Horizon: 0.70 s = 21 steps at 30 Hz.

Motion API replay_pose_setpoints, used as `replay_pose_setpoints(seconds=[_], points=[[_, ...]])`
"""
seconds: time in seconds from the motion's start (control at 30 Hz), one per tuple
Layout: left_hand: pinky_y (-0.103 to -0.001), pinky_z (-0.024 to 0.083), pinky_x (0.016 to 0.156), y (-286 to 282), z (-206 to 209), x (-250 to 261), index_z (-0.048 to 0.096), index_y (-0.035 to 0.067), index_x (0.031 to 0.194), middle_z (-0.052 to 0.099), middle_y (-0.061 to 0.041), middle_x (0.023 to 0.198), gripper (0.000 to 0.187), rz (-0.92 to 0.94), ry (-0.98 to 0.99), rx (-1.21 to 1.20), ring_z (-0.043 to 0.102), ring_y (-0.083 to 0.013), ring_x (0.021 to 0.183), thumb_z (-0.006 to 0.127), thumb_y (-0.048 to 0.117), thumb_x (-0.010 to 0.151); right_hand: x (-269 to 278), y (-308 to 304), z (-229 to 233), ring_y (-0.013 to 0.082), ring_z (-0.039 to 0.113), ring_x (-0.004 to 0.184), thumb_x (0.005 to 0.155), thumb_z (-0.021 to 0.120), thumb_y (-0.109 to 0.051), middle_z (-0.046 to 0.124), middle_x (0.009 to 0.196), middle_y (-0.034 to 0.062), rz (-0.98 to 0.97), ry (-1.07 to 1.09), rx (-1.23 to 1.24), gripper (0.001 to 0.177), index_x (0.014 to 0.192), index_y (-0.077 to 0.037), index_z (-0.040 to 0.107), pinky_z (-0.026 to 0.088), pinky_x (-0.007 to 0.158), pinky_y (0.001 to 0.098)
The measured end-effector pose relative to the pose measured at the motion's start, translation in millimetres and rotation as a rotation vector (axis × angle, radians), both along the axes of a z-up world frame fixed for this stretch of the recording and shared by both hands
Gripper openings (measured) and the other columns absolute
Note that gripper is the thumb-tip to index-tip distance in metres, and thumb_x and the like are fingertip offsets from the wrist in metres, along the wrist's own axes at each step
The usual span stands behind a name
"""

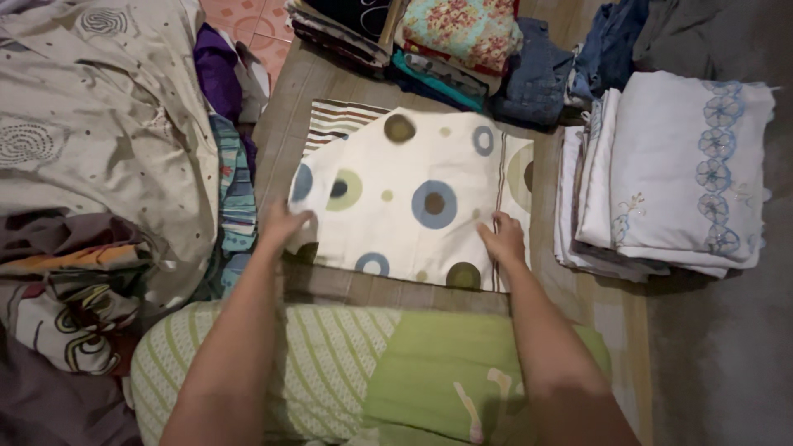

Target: The person folds a white embroidered cloth, a striped pillowcase, a white cloth with spiral patterns, and a blue ruffled item by hand.

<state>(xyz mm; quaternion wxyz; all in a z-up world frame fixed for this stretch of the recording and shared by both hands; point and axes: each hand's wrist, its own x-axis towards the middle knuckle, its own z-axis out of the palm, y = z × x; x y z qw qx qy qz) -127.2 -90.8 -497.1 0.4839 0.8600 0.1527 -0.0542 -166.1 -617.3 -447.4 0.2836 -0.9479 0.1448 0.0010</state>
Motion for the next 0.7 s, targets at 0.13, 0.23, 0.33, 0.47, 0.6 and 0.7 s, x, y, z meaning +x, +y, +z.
replay_pose_setpoints(seconds=[0.13,0.23,0.33,0.47,0.6,0.7], points=[[-0.035,0.055,0.082,-1.9,-22.0,-4.1,0.057,-0.008,0.131,0.072,-0.019,0.112,0.067,0.029,-0.082,-0.203,0.07,-0.0239,0.097,0.083,0.026,0.079,-19.5,22.8,46.5,0.0321,0.062,0.108,0.07,0.087,-0.044,0.06,0.118,0.0155,0.147,0.086,0.02,0.064,0.117,-0.007,0.064,0.052,0.092,0.0414],[-0.035,0.054,0.081,-10.4,-23.7,11.4,0.06,-0.007,0.129,0.071,-0.018,0.114,0.064,-0.007,-0.122,-0.318,0.069,-0.0226,0.096,0.082,0.031,0.082,-29.2,18.7,58.8,0.0319,0.06,0.104,0.066,0.088,-0.042,0.059,0.112,0.0143,0.282,0.111,-0.032,0.061,0.112,-0.008,0.065,0.051,0.091,0.0419],[-0.038,0.052,0.082,-4.5,-20.0,29.0,0.067,-0.006,0.125,0.072,-0.019,0.115,0.062,0.041,-0.004,-0.341,0.068,-0.0234,0.095,0.077,0.043,0.088,-30.3,1.7,55.5,0.0325,0.061,0.105,0.073,0.084,-0.04,0.059,0.113,0.0149,0.212,0.127,-0.074,0.054,0.114,-0.009,0.066,0.051,0.093,0.0419],[-0.033,0.051,0.089,1.2,-6.4,70.3,0.067,-0.001,0.127,0.072,-0.011,0.12,0.073,0.083,0.19,-0.638,0.067,-0.0214,0.103,0.059,0.064,0.094,-5.2,-23.6,43.2,0.0355,0.061,0.116,0.081,0.081,-0.037,0.061,0.124,0.0173,0.153,0.089,-0.106,0.053,0.124,-0.009,0.064,0.049,0.099,0.0427],[-0.037,0.051,0.083,-12.6,18.4,101.3,0.065,0.007,0.12,0.073,-0.007,0.115,0.079,0.022,0.668,-0.807,0.067,-0.0248,0.094,0.03,0.074,0.095,50.5,-39.7,37.1,0.0357,0.058,0.126,0.081,0.078,-0.033,0.061,0.135,0.0169,0.109,-0.01,0.001,0.061,0.134,-0.011,0.058,0.046,0.105,0.0427],[-0.036,0.056,0.076,-27.1,21.8,115.1,0.063,0.004,0.126,0.074,-0.01,0.104,0.074,-0.068,0.557,-0.905,0.068,-0.0237,0.084,0.038,0.067,0.096,95.9,-52.2,45.0,0.0381,0.056,0.127,0.082,0.078,-0.031,0.06,0.136,0.0182,0.127,-0.036,-0.093,0.06,0.137,-0.012,0.059,0.045,0.105,0.0441]])
